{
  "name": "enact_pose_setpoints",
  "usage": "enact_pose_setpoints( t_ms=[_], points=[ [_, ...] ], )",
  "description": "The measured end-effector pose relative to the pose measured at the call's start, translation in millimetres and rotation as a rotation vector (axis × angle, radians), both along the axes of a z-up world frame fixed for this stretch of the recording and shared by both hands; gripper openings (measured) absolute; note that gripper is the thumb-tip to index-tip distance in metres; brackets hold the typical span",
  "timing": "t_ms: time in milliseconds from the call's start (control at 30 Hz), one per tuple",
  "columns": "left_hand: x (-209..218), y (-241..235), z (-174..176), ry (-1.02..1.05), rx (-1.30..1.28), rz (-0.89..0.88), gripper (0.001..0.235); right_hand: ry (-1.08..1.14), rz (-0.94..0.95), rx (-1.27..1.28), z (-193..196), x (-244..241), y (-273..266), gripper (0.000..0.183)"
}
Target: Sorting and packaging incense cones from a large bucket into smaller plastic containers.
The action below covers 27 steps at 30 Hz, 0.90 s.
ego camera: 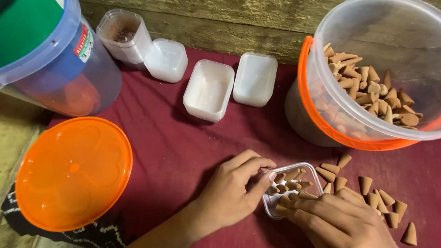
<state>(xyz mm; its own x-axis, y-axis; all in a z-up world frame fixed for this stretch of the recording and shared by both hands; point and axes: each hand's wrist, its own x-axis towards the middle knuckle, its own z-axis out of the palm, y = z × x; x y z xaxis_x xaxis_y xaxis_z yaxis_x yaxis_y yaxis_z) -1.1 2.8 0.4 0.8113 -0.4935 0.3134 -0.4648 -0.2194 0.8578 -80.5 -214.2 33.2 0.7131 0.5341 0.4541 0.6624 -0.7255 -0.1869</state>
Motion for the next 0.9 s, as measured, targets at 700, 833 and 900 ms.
enact_pose_setpoints(
  t_ms=[700,833,900],
  points=[
    [3,0,-14,-0.013,0.206,-0.015,0.030,0.293,0.133,-0.182,11,26,-19,0.026],
    [2,-2,-14,-0.018,0.234,-0.006,0.024,0.248,0.010,-0.037,31,20,-57,0.012],
    [2,-1,-10,0.075,0.233,0.009,0.019,0.193,-0.247,-0.187,22,19,-80,0.015]
  ],
)
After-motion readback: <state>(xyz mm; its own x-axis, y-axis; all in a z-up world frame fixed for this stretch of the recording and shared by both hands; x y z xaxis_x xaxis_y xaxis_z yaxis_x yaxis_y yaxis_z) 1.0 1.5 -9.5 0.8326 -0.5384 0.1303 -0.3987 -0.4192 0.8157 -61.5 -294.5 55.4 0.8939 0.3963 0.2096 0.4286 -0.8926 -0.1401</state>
